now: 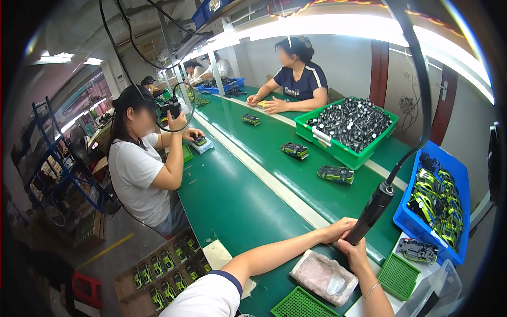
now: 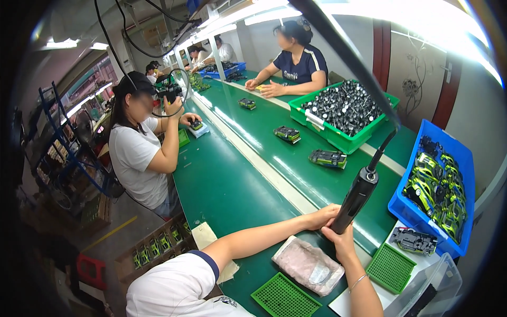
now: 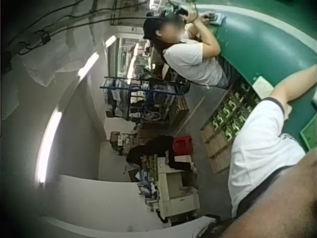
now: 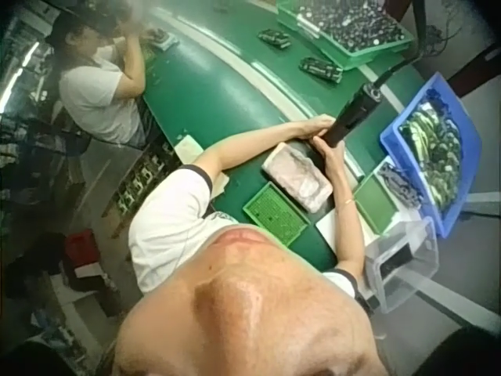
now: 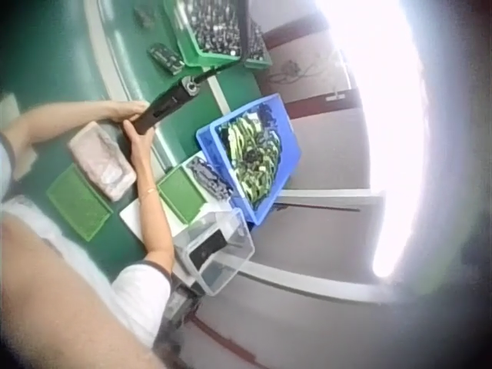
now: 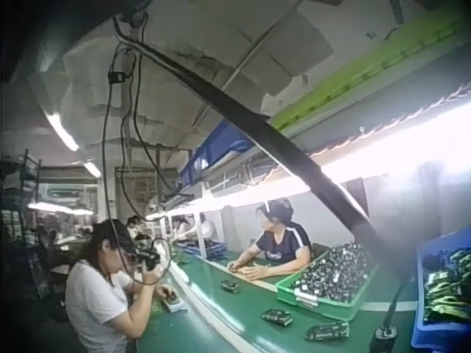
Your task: The person takes toy cars from a conveyor belt, drives screws into the car chassis using an electric screwdriver, and places the cars into a divided tray.
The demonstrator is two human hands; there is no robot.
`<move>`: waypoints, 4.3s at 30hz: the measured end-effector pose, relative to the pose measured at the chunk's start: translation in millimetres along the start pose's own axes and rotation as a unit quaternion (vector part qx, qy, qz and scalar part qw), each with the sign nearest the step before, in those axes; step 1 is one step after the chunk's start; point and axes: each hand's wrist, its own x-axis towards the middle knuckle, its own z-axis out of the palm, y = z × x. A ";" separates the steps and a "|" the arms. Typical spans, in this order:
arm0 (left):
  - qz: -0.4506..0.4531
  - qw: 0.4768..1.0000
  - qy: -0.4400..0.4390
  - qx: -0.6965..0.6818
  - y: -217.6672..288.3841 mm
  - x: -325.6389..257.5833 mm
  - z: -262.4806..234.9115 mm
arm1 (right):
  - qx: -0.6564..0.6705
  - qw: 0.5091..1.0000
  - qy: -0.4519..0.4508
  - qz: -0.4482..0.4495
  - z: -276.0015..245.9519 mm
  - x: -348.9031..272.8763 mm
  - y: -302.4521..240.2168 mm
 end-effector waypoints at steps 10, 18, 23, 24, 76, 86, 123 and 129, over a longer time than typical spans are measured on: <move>0.001 1.000 -0.012 -0.008 -1.4 1.8 -2.0 | -0.008 1.000 -0.011 -0.003 -0.6 0.2 -2.4; 0.010 1.000 0.000 0.007 10.1 1.7 5.8 | -0.002 1.000 -0.008 0.001 -0.2 1.4 -5.9; -0.001 1.000 -0.025 0.019 15.7 -1.7 2.4 | 0.010 1.000 -0.001 -0.023 5.9 0.4 -6.4; 0.002 0.999 -0.030 0.015 15.7 -0.9 5.1 | 0.010 1.000 0.000 -0.022 2.8 0.7 -3.5; -0.022 1.000 -0.020 0.002 18.0 -2.9 3.0 | -0.016 0.999 -0.013 -0.038 0.6 3.8 1.3; -0.010 1.000 -0.015 0.011 16.5 -4.3 6.0 | -0.011 1.000 -0.013 -0.020 -1.4 0.9 2.7; -0.011 1.000 -0.024 0.009 18.7 -3.3 4.0 | 0.018 1.000 -0.015 -0.002 3.9 0.2 -4.4; -0.006 1.000 -0.022 0.005 20.4 -3.7 5.7 | 0.023 1.000 -0.015 -0.001 6.7 -1.0 -7.8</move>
